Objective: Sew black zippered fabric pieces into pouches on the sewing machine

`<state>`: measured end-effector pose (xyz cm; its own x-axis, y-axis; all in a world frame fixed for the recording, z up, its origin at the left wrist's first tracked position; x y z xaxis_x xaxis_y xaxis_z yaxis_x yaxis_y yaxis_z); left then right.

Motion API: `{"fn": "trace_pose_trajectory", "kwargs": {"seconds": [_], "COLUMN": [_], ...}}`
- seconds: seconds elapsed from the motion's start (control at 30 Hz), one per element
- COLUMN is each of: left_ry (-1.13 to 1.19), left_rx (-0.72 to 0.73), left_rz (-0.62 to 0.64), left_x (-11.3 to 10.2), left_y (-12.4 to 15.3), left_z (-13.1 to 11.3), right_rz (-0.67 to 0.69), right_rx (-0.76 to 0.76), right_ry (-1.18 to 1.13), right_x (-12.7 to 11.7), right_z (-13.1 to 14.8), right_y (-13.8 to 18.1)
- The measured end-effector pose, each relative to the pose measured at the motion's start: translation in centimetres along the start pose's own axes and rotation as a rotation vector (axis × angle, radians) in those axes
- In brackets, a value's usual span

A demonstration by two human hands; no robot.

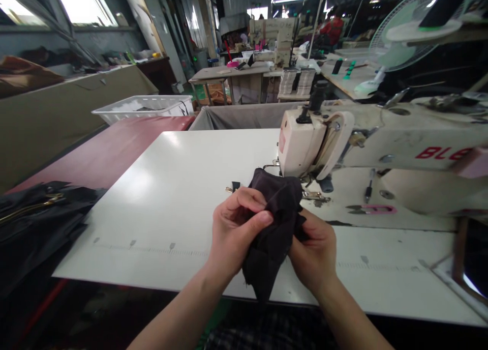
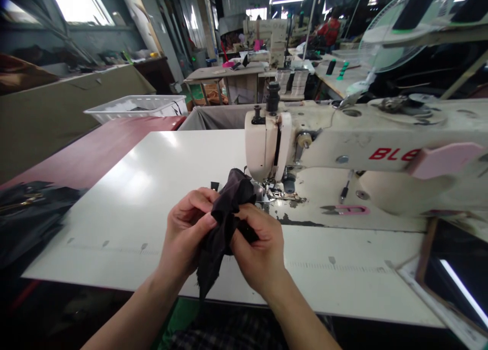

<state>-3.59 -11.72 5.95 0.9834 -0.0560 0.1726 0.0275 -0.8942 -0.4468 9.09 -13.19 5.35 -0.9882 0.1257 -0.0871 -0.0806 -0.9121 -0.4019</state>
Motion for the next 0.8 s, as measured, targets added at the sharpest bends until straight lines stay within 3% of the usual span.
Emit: {"fn": "trace_pose_trajectory", "kwargs": {"seconds": [0.13,0.23,0.33,0.5,0.6,0.67,0.8], "left_ry": [-0.482,-0.650,-0.632,-0.682,-0.797,-0.853,-0.723], "left_rx": [0.427,0.557,0.497,0.247,0.407,0.483,0.205], "left_rz": [-0.165,-0.281,-0.422,-0.353,-0.407,-0.357,-0.172], "left_x": [-0.1,-0.6,-1.6,-2.1,-3.1,-4.0,-5.2], "left_y": [1.1,1.4,1.0,-0.4,-0.5,-0.5,-0.4], "left_z": [-1.7,-2.7,-3.1,-2.1,-1.8,-1.3,0.4], "right_rz": [-0.105,-0.160,-0.226,-0.283,-0.333,-0.327,-0.326], "right_rx": [-0.039,-0.049,-0.002,-0.151,-0.285,-0.319,-0.257], "right_ry": [0.129,0.160,0.116,0.135,0.309,0.408,0.406], "right_x": [0.4,0.2,-0.3,0.2,0.7,0.9,0.7], "right_z": [1.2,1.5,0.9,-0.1,-0.6,-1.3,-2.4], "right_y": [0.4,0.5,0.3,-0.3,-0.2,-0.1,0.0]}}
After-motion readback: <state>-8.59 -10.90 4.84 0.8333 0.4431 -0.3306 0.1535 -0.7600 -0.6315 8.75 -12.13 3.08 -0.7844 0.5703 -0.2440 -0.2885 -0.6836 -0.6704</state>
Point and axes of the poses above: each hand's wrist, its own y-axis away from the middle knuckle, its own x-axis out of the palm, z = x × y, the point moved 3 cm from there along -y, towards the middle knuckle, and after that the axes turned 5 degrees about x, right-handed, at the moved point
